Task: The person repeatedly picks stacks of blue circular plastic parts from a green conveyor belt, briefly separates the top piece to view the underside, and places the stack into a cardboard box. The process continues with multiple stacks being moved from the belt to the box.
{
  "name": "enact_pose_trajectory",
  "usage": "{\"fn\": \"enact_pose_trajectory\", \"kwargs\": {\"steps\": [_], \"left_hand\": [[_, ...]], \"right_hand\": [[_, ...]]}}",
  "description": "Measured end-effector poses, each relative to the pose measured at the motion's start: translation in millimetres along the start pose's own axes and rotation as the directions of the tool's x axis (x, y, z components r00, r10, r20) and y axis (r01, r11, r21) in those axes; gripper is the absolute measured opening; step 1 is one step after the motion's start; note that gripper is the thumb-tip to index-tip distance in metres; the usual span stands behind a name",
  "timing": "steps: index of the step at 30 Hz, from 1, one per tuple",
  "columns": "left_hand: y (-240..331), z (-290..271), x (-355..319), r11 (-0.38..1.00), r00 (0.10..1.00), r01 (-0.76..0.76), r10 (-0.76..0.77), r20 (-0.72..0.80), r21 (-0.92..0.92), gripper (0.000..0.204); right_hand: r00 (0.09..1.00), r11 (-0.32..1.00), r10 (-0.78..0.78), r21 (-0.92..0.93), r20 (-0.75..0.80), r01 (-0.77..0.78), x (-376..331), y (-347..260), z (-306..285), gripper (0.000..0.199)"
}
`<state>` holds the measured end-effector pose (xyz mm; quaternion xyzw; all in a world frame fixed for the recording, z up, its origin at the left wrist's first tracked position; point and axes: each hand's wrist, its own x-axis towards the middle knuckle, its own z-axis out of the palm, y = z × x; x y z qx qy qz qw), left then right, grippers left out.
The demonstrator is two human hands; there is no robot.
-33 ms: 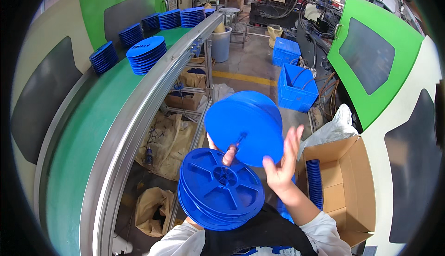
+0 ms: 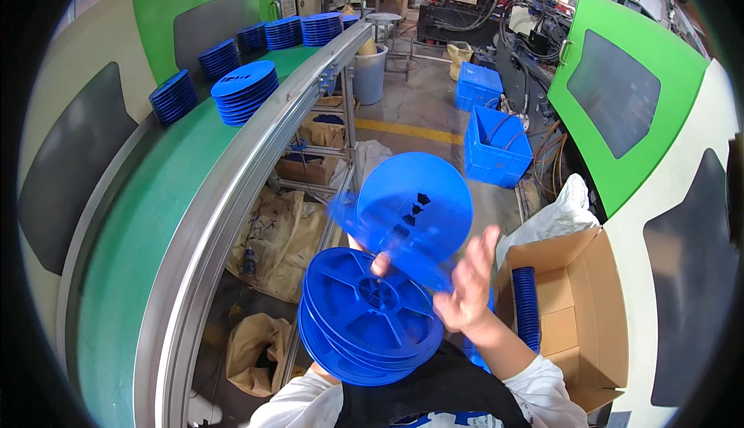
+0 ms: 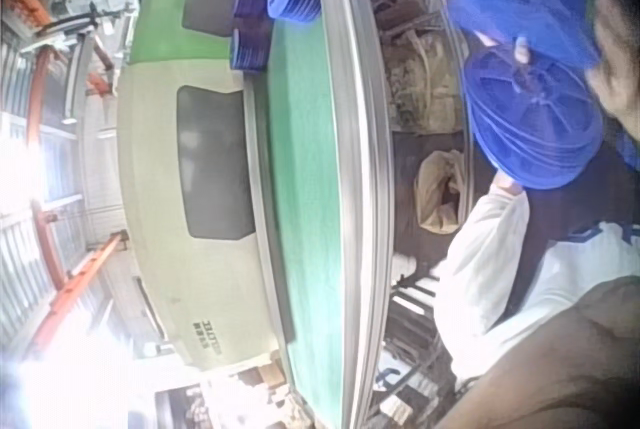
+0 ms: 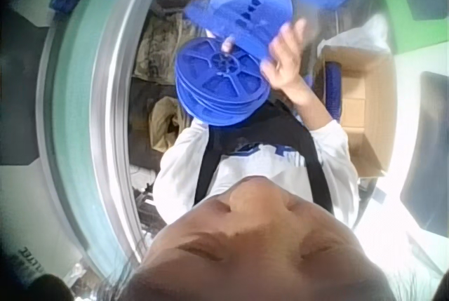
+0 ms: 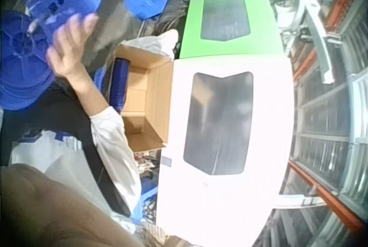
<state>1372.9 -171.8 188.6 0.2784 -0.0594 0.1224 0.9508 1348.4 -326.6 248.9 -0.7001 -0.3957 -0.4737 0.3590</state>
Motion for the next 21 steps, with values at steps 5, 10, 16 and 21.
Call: {"fn": "enact_pose_trajectory", "kwargs": {"steps": [5,10,16,21], "left_hand": [[-8,-18,4,0.994,0.992,-0.052,0.063,0.108,-0.099,0.105],[-16,-12,12,0.992,0.982,-0.076,0.092,0.165,-0.1,0.104],[-2,6,3,0.993,0.992,0.106,-0.101,0.075,-0.058,0.107],[4,-14,9,0.994,0.972,0.059,-0.036,0.233,-0.092,0.105]], "right_hand": [[0.87,0.87,0.479,-0.07,-0.116,-0.488,4,6,1,0.08],[0.812,0.815,0.576,-0.015,-0.096,-0.58,1,11,8,0.08],[0.952,0.964,0.179,0.239,-0.25,-0.119,3,-3,10,0.087],[0.72,0.719,0.693,-0.038,-0.036,-0.694,0,10,2,0.076]]}}
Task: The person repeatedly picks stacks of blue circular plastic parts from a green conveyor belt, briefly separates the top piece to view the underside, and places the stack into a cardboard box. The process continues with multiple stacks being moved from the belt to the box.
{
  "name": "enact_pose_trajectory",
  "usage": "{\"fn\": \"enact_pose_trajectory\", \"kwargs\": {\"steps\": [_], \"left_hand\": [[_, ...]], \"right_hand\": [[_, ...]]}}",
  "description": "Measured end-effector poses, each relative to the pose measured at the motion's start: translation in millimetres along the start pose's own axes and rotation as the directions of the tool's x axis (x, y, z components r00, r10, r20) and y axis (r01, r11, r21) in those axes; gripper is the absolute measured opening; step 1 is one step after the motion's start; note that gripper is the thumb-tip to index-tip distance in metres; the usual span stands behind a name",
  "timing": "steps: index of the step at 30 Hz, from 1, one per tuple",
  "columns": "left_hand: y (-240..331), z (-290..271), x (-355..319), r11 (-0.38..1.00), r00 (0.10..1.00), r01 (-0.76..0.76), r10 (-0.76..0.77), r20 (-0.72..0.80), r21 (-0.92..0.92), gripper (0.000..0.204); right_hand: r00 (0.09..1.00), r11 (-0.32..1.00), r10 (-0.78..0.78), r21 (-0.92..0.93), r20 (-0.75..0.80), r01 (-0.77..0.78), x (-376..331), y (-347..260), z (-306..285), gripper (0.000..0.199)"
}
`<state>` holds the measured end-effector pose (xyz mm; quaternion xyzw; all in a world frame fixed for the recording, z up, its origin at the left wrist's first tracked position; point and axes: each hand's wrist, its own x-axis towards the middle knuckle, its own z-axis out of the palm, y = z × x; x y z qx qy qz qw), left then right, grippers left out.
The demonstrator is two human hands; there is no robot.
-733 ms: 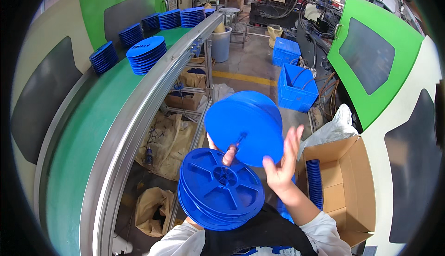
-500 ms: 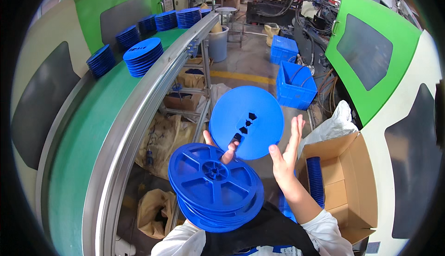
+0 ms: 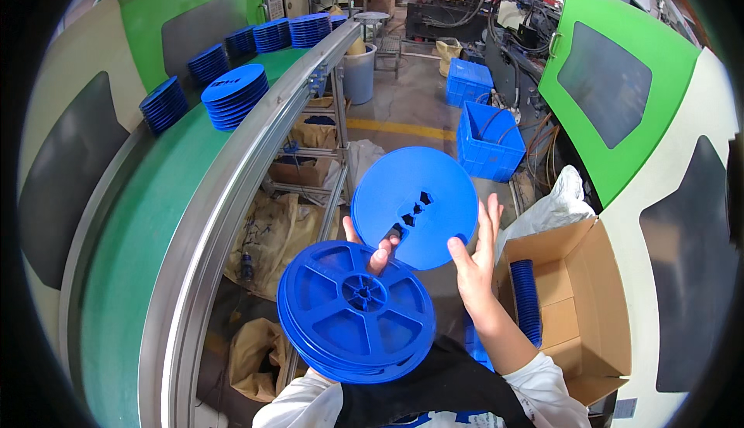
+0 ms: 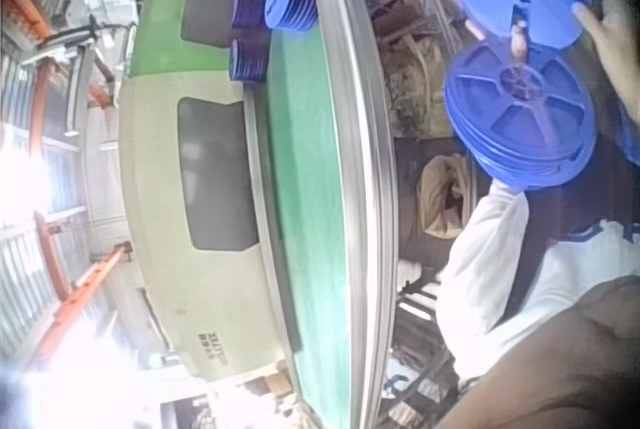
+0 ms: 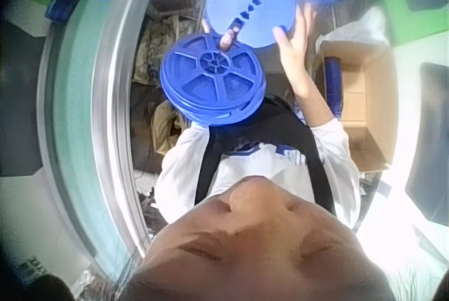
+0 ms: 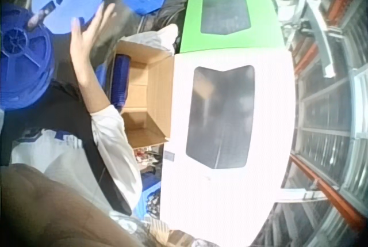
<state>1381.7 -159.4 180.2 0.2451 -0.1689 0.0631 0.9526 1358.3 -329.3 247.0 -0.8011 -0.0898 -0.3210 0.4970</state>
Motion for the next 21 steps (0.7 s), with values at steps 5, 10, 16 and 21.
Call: {"fn": "enact_pose_trajectory", "kwargs": {"steps": [5,10,16,21], "left_hand": [[11,2,6,1.0,0.991,-0.008,0.006,0.131,0.013,0.082],[18,9,-6,0.997,0.986,0.076,-0.08,0.148,0.034,0.081],[26,17,-15,0.992,0.98,0.109,-0.117,0.159,0.058,0.079],[23,12,-17,0.989,0.975,0.142,-0.146,0.166,0.038,0.078]], "right_hand": [[0.758,0.754,-0.652,-0.122,-0.019,0.645,-9,-17,0,0.074],[0.888,0.891,-0.453,0.002,-0.077,0.454,-12,-14,5,0.076],[0.996,0.995,-0.08,0.055,-0.033,0.082,-9,-6,13,0.082],[0.626,0.628,-0.778,0.032,0.051,0.778,-21,-38,11,0.065]]}}
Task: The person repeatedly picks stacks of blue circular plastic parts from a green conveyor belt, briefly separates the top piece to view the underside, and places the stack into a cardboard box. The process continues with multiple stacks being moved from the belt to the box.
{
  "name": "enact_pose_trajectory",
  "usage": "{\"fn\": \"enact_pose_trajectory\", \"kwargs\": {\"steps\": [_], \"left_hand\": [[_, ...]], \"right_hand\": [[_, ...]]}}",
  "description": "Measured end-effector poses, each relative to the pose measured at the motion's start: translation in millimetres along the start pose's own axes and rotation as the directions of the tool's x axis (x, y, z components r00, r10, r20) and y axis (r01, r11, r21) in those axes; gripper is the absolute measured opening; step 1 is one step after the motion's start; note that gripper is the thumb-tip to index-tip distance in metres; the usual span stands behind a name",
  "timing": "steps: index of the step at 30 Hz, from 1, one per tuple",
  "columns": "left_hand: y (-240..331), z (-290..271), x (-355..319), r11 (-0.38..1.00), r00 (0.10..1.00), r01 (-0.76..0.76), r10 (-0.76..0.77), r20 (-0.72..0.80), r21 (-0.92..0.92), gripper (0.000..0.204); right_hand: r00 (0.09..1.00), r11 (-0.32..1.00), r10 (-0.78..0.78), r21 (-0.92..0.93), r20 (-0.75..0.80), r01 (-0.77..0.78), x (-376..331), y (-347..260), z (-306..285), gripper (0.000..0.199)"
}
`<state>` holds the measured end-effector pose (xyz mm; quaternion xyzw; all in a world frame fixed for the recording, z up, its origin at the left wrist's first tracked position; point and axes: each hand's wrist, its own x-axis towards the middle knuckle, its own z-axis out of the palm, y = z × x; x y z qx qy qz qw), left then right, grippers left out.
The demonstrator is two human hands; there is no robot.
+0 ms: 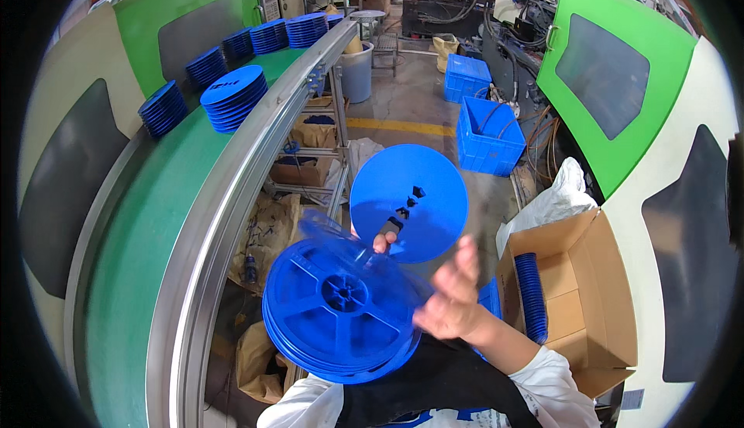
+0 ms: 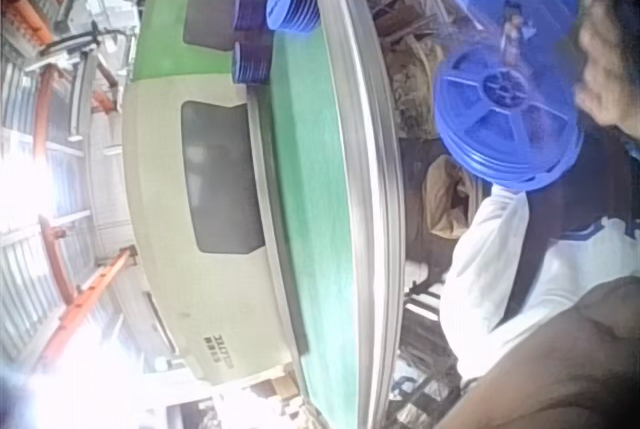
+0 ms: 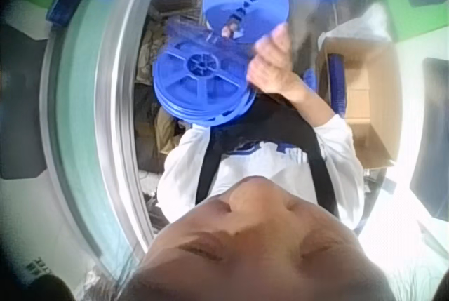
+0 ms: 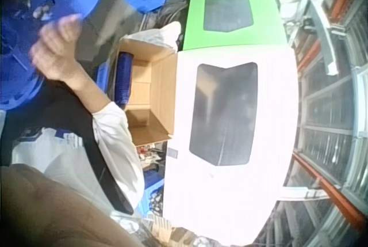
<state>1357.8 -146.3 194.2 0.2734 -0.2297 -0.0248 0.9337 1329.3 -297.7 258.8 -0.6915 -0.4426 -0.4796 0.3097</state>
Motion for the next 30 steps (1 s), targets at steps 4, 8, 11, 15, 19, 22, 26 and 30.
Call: {"fn": "enact_pose_trajectory", "kwargs": {"steps": [4,8,11,15,19,22,26,30], "left_hand": [[14,2,-1,0.999,1.0,-0.027,0.028,-0.015,0.038,0.077],[15,-1,3,0.998,0.999,-0.05,0.05,-0.01,0.031,0.076],[15,-1,2,0.998,0.999,-0.044,0.044,-0.011,0.035,0.075],[18,4,-4,0.999,1.0,-0.018,0.018,-0.006,0.046,0.074],[19,3,-10,0.999,1.0,-0.007,0.008,-0.011,0.046,0.073],[23,0,-15,0.999,1.0,-0.016,0.017,-0.014,0.046,0.072],[28,2,-14,0.998,0.999,-0.046,0.047,-0.019,0.05,0.071],[15,-1,3,0.998,0.998,-0.058,0.058,0.0,0.015,0.07]], "right_hand": [[0.995,0.971,0.077,0.221,0.07,-0.091,-3,-4,-5,0.054],[0.783,0.79,0.613,0.073,-0.102,-0.609,-7,18,-6,0.067],[0.651,0.654,0.756,0.135,-0.072,-0.744,-11,22,4,0.076],[0.837,0.847,0.531,0.042,-0.132,-0.53,2,7,4,0.075],[0.771,0.789,0.614,0.145,-0.167,-0.597,2,10,7,0.073],[0.854,0.845,0.504,-0.13,-0.127,-0.518,9,20,-1,0.068],[0.916,0.841,0.391,-0.438,0.088,-0.317,37,22,-17,0.038],[0.909,0.862,0.324,-0.477,0.261,-0.17,53,34,-23,0.022]]}}
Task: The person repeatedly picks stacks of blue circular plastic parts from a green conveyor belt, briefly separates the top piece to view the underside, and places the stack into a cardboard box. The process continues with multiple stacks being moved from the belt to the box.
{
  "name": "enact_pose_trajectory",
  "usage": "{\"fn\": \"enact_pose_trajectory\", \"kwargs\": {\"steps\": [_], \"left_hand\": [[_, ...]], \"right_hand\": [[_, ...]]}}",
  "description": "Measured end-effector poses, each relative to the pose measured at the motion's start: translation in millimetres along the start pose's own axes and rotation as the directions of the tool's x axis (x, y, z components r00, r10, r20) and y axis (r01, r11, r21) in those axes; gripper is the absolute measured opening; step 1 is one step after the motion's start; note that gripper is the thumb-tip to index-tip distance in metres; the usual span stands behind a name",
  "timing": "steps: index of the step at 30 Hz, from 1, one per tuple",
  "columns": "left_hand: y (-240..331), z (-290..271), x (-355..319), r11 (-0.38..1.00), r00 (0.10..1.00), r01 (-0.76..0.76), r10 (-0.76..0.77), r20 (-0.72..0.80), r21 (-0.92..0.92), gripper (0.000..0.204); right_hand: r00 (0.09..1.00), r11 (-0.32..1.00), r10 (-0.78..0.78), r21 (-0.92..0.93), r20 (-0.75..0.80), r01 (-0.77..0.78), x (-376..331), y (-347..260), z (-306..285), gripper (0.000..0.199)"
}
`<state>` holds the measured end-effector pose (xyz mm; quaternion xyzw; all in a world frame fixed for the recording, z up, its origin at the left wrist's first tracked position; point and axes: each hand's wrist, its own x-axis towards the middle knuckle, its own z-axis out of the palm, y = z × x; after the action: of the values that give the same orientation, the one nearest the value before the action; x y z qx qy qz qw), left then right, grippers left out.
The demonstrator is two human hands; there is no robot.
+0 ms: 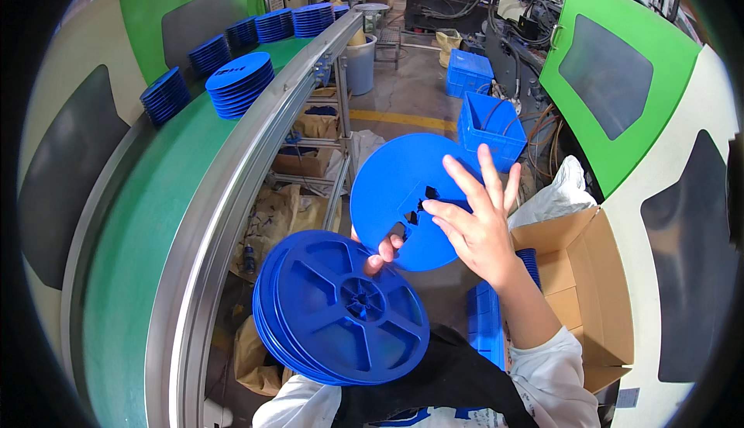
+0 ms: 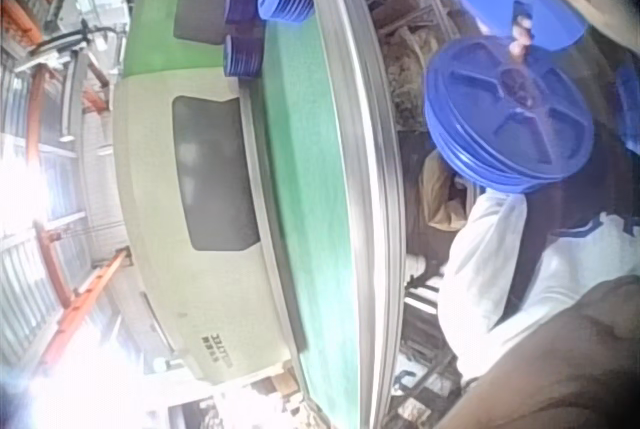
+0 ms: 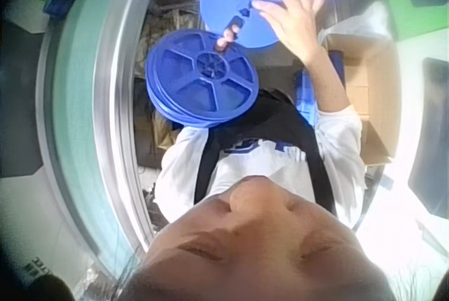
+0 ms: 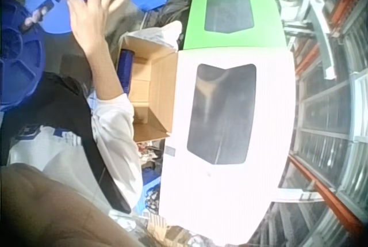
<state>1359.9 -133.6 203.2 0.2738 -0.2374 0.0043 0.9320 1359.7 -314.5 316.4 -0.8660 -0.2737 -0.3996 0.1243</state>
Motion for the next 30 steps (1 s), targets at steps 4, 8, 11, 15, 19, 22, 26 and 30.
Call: {"fn": "enact_pose_trajectory", "kwargs": {"steps": [4,8,11,15,19,22,26,30], "left_hand": [[6,3,8,0.999,0.999,-0.036,0.036,-0.004,0.022,0.069],[5,3,9,0.999,0.999,-0.042,0.042,-0.007,0.016,0.068],[-2,2,10,1.0,1.0,-0.021,0.021,-0.007,-0.005,0.067],[7,3,10,0.999,0.999,-0.036,0.037,-0.021,0.012,0.066],[3,5,13,0.999,0.999,-0.033,0.033,-0.017,0.019,0.065],[8,7,12,0.998,0.999,-0.041,0.042,-0.027,0.047,0.064],[-3,9,10,1.0,1.0,0.009,-0.009,-0.012,0.02,0.063],[-5,15,8,0.999,0.999,0.031,-0.031,-0.013,0.016,0.062]], "right_hand": [[0.989,0.997,-0.076,0.016,0.125,0.074,19,-1,-4,0.007],[0.982,0.988,-0.149,0.059,0.113,0.143,19,2,4,0.01],[0.999,0.973,-0.009,0.232,-0.038,0.018,7,10,0,0.013],[0.986,0.688,0.056,0.722,-0.155,0.075,-20,46,-5,0.034],[0.802,0.47,0.57,0.872,-0.179,-0.139,-46,46,7,0.031],[0.868,0.765,0.473,0.56,-0.15,-0.319,-29,18,11,0.019],[0.999,0.997,0.02,0.069,-0.04,-0.017,-6,7,-1,0.018],[0.989,0.996,-0.09,0.031,0.118,0.086,7,10,-1,0.012]]}}
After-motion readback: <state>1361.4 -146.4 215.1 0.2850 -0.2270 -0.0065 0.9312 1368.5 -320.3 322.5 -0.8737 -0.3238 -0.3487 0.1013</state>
